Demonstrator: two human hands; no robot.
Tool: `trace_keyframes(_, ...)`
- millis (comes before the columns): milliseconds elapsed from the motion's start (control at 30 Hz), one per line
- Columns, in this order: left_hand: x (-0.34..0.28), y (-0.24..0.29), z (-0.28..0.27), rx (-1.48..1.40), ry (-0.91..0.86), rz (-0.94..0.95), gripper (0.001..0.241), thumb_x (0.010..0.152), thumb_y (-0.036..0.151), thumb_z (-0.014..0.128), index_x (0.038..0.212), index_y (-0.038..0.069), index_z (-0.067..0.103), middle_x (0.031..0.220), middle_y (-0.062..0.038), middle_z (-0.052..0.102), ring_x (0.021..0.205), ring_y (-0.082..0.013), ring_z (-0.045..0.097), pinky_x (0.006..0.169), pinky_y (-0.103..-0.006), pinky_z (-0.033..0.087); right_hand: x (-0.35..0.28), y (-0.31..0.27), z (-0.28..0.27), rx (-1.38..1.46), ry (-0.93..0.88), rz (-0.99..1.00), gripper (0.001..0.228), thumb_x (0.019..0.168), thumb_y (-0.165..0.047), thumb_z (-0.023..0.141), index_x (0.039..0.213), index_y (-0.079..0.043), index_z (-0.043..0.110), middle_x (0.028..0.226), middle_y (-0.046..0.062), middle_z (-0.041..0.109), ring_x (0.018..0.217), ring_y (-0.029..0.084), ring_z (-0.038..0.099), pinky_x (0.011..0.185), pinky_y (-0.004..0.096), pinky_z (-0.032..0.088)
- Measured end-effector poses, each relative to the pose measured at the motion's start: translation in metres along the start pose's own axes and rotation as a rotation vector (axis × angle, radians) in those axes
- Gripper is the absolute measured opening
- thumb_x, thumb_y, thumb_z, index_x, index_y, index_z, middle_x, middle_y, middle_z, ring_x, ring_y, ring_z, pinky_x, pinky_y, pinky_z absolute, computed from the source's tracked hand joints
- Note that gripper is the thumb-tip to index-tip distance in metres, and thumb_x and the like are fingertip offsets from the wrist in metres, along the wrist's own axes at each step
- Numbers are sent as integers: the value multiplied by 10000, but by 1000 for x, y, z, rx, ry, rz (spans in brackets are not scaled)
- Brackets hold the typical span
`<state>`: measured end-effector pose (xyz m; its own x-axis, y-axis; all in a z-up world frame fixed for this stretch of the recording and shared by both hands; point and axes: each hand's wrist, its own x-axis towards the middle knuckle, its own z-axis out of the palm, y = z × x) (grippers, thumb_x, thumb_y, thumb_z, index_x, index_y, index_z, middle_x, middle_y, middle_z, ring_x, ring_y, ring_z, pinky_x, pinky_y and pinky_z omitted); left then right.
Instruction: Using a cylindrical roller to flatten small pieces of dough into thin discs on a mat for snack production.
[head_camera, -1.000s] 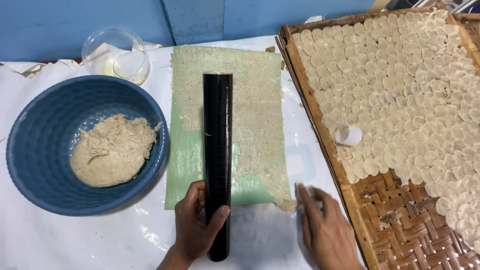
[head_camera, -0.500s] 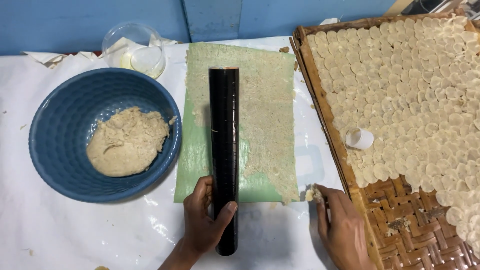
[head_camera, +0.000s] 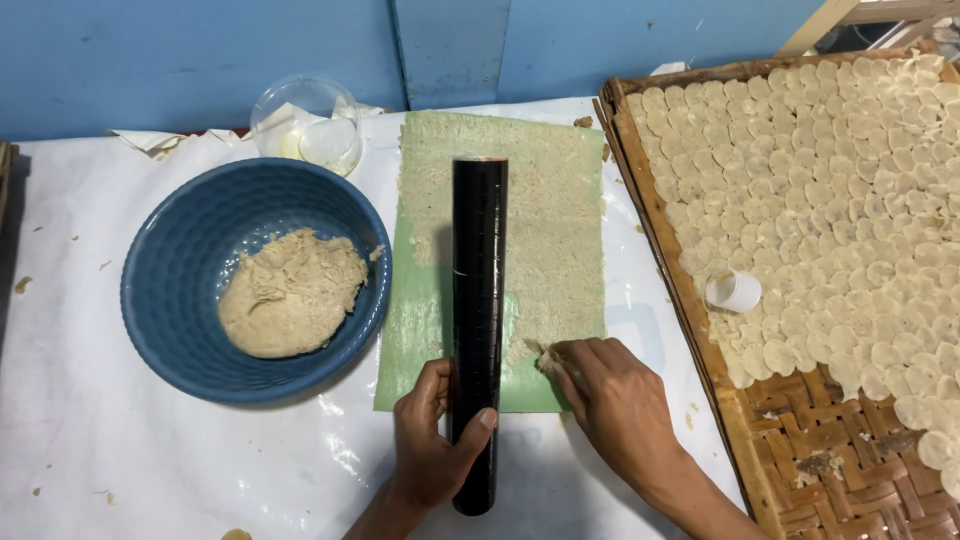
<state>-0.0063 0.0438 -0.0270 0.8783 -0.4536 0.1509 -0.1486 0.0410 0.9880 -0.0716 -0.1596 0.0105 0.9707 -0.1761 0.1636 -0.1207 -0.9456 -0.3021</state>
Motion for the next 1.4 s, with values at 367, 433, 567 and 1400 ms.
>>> trace_keyframes(367, 4, 4, -6, -50, -71, -50, 430, 775, 144, 662, 1160, -29, 583, 811, -83, 716, 658, -154, 650, 666, -283, 565, -5, -9, -2, 72, -40, -118, 355, 844, -79, 652, 1194, -39, 688, 1120, 121, 676, 912, 228, 674, 746, 326, 597)
trace_keyframes(433, 8, 14, -9, -89, -98, -102, 448, 774, 129, 653, 1187, -26, 581, 851, -95, 716, 706, -164, 658, 702, -286, 562, -7, -9, -5, 77, -24, -135, 361, 845, -89, 635, 1197, -19, 665, 1148, 122, 684, 959, 247, 673, 811, 353, 567)
trace_keyframes(567, 21, 51, -15, 173, -156, -103, 494, 784, 178, 681, 1237, 3, 586, 878, -76, 779, 700, -147, 712, 672, -268, 573, -6, -8, -11, 78, -33, -169, 349, 839, -80, 642, 1182, -17, 646, 1147, 136, 658, 958, 248, 650, 801, 361, 557)
trace_keyframes(1400, 64, 15, 6, 1092, -314, 415, 670, 1021, 450, 467, 1426, -84, 481, 1538, -286, 451, 1527, -398, 262, 1215, -659, 61, 59, 54, 10, -118, -124, -48, 722, 1044, -592, 179, 1573, -124, 328, 1659, 200, 233, 1531, 392, 172, 1220, 531, 166)
